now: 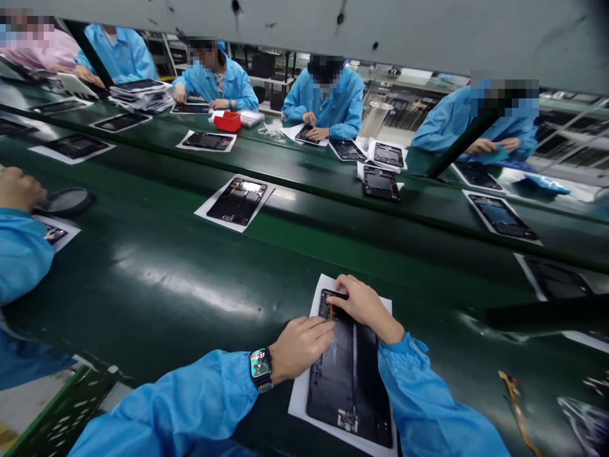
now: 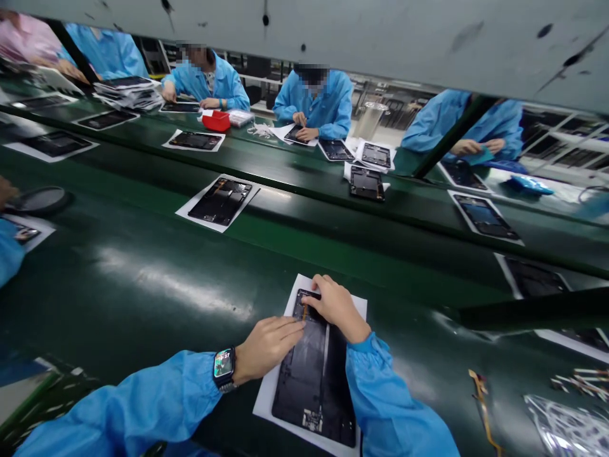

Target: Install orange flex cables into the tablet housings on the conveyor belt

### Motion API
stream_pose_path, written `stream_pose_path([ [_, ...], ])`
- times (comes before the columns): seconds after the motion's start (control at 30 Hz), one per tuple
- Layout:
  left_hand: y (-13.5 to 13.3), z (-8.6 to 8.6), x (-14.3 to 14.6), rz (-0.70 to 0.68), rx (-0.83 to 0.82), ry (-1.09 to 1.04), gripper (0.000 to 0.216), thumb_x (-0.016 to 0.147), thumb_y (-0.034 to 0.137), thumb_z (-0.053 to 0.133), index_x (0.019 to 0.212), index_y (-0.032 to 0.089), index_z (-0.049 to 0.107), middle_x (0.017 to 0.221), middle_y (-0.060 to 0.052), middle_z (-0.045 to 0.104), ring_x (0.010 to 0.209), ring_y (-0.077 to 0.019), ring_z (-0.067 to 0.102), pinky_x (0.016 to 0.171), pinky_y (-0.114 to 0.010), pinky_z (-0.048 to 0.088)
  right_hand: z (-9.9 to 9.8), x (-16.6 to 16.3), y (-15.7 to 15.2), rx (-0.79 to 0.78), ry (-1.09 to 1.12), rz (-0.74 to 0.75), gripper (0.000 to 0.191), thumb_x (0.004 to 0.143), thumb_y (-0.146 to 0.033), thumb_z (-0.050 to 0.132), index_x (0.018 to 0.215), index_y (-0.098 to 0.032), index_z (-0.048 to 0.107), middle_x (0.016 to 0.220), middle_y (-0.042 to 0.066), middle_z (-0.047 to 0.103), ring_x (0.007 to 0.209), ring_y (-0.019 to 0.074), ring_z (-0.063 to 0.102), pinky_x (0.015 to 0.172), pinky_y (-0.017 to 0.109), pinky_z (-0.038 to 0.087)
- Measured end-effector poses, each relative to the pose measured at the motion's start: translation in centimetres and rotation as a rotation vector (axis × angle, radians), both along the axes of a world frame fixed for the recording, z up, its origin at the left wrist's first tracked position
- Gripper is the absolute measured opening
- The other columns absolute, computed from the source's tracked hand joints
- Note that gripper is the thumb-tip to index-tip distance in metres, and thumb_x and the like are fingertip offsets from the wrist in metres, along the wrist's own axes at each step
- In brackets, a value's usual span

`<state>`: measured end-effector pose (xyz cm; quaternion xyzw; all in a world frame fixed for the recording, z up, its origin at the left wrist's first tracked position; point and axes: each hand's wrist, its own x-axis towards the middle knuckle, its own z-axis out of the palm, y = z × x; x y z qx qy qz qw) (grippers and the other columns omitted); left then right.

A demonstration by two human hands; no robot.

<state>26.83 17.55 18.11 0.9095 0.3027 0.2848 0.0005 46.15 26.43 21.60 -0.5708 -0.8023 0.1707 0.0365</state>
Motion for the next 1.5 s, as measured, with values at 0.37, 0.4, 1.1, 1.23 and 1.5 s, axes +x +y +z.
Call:
stream_pose_path([
  [0.37,0.2,-0.6,-0.7,-0.089,-0.063,0.089,0.024,0.100,0.016,0.042,0.101,0.013,0.066,0.110,-0.008,0.070,0.104,-0.0172,0.064,0.084,-0.030,0.054,-0.4,0.5,1.0,-0.066,0.050,-0.025,0.030,0.078,-0.040,0.077,0.087,-0.023,0.054,0.087,-0.001,0.060,0.073,0.0161,0.057,0.059,0.026,0.030],
  [0.4,0.2,-0.5,-0.7,-0.093,-0.064,0.081,0.024,0.100,0.016,0.042,0.101,0.013,0.066,0.110,-0.007,0.070,0.105,-0.0170,0.064,0.084,-0.030,0.054,-0.3,0.4,1.0,-0.068,0.052,-0.025,0.030,0.078,-0.040,0.077,0.087,-0.023,0.054,0.087,-0.001,0.060,0.073,0.0161,0.057,0.058,0.026,0.030],
  [1.1,0.6,0.2,-0.9,-0.121,-0.111,0.086,0.020,0.098,0.014,0.046,0.102,0.014,0.065,0.112,-0.006,0.070,0.106,-0.0164,0.063,0.086,-0.030,0.054,-0.2,0.6,1.0,-0.071,0.059,-0.032,0.033,0.079,-0.044,0.076,0.087,-0.023,0.054,0.092,0.000,0.062,0.077,0.0182,0.058,0.058,0.026,0.027],
  [1.23,0.6,0.2,-0.9,-0.132,-0.132,0.130,0.019,0.098,0.013,0.046,0.103,0.013,0.065,0.115,-0.006,0.069,0.108,-0.0177,0.062,0.088,-0.031,0.054,0.0,0.5,1.0,-0.079,0.043,-0.039,0.033,0.078,-0.045,0.076,0.089,-0.023,0.055,0.093,0.001,0.062,0.077,0.0184,0.059,0.059,0.027,0.028],
  [1.5,1.2,1.4,-1.3,-0.190,-0.220,0.116,0.025,0.097,0.034,0.054,0.107,0.013,0.063,0.115,-0.008,0.068,0.112,-0.0195,0.060,0.094,-0.033,0.053,0.7,1.1,0.6,-0.073,0.101,-0.027,0.014,0.086,-0.027,0.067,0.096,-0.021,0.059,0.096,0.004,0.062,0.082,0.0189,0.060,0.068,0.026,0.038],
])
